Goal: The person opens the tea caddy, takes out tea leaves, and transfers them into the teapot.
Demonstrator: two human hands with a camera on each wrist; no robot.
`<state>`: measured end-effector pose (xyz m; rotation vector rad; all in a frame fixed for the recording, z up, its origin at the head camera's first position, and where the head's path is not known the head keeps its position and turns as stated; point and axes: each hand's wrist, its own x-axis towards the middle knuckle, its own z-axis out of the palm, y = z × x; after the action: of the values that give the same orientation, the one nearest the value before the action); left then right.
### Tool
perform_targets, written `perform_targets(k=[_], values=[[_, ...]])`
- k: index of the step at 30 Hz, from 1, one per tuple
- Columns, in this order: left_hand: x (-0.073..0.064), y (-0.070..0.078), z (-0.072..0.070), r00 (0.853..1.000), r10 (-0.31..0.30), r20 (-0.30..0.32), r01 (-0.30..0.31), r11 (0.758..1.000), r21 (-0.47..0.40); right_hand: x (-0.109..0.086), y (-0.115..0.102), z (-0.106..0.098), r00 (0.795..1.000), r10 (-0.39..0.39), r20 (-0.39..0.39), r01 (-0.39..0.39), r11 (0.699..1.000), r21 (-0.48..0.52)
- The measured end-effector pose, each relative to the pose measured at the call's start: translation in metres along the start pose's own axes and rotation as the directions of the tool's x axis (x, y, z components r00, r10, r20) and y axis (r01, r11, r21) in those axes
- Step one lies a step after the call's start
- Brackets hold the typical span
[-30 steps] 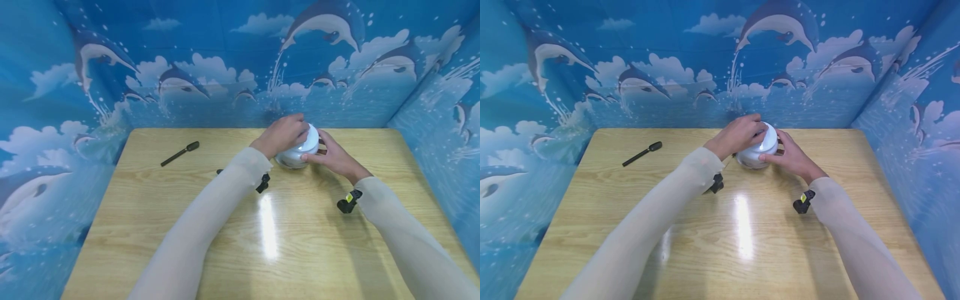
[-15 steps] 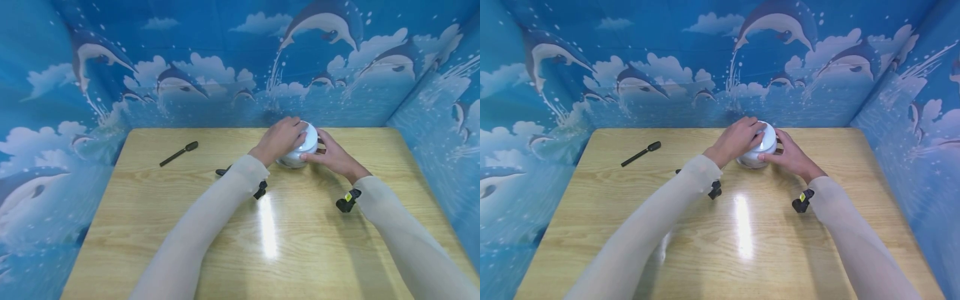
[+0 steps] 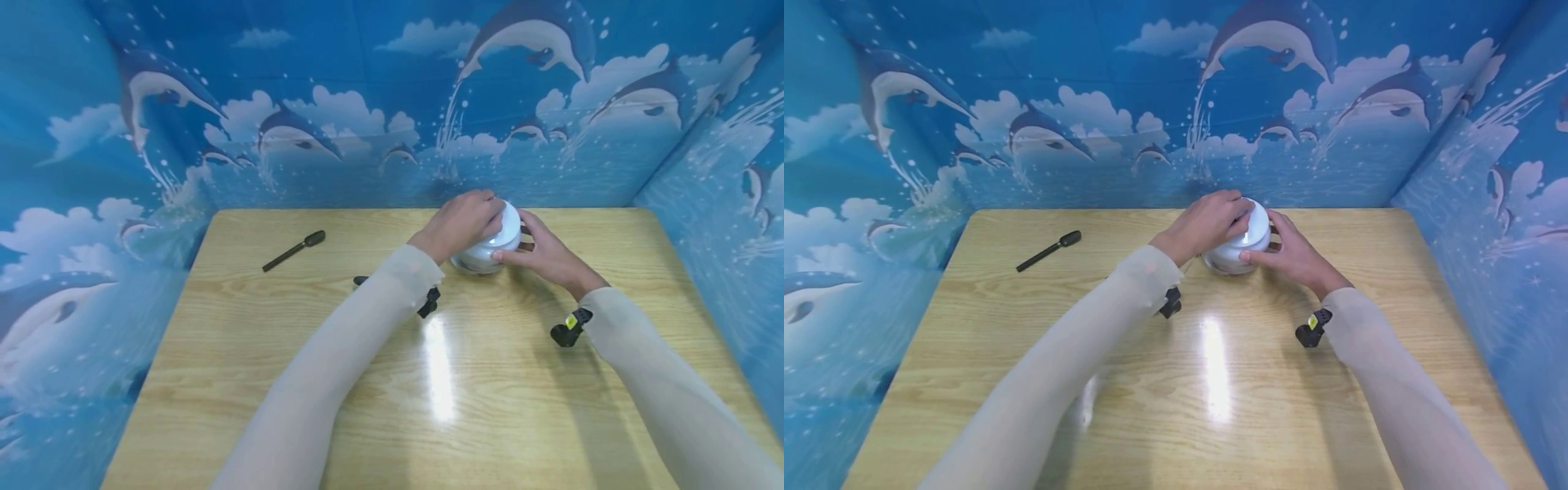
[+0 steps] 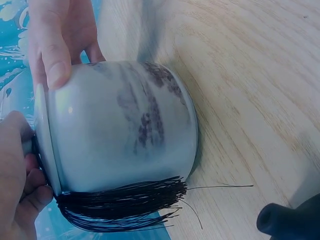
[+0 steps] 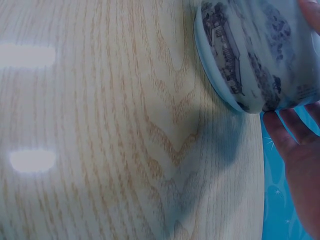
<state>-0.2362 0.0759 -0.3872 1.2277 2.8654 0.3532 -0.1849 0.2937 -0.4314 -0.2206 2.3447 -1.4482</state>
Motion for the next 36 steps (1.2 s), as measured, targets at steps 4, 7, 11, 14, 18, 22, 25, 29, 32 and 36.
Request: perform_targets(k=[4,7,11,14,18,22,25,29,32,36], values=[[0.0016,0.0009,0.0,1.0,-0.009,0.009,0.009,1.0,0.003,0.0008,0.0012,-0.0008,1.0,0.001,0.001,-0.001,1.0,0.001],[0.0028,0.0023,0.0007,1.0,-0.017,0.009,0.017,1.0,0.012,0.0013,0.0021,-0.0015,1.0,0.004,0.002,-0.004,1.0,-0.001],[0.0038,0.004,0.0019,1.0,-0.019,-0.004,0.02,1.0,0.023,0.0011,0.0025,-0.0021,1.0,0.006,0.004,-0.006,1.0,0.0],[0.004,0.0041,0.0027,1.0,-0.02,-0.015,0.021,0.999,0.028,0.001,0.0024,-0.002,1.0,0.006,0.004,-0.006,1.0,-0.002],[0.0035,0.003,0.0037,1.0,-0.02,-0.024,0.021,1.0,0.021,0.0005,0.0018,-0.0014,1.0,0.004,0.002,-0.004,1.0,0.0],[0.002,0.0012,0.0048,0.999,-0.018,-0.028,0.018,1.0,0.003,0.0002,0.0017,-0.0001,1.0,0.011,0.005,-0.011,1.0,0.008],[0.001,-0.0002,0.0045,1.0,-0.011,-0.024,0.011,1.0,-0.013,-0.0002,0.0019,0.0009,1.0,0.021,0.004,-0.021,1.0,0.012],[0.0015,-0.0013,0.0025,1.0,-0.007,-0.006,0.007,0.999,-0.033,0.0,0.0013,0.0009,0.999,0.034,0.002,-0.035,0.999,0.015],[0.0025,-0.0021,0.0017,1.0,-0.011,0.006,0.011,0.999,-0.045,0.0005,0.0006,0.0002,0.999,0.045,0.003,-0.045,0.999,0.013],[0.0041,-0.0027,0.0012,1.0,-0.016,0.02,0.017,0.999,-0.05,0.0006,0.0002,-0.0005,0.999,0.051,0.004,-0.051,0.999,0.01]])
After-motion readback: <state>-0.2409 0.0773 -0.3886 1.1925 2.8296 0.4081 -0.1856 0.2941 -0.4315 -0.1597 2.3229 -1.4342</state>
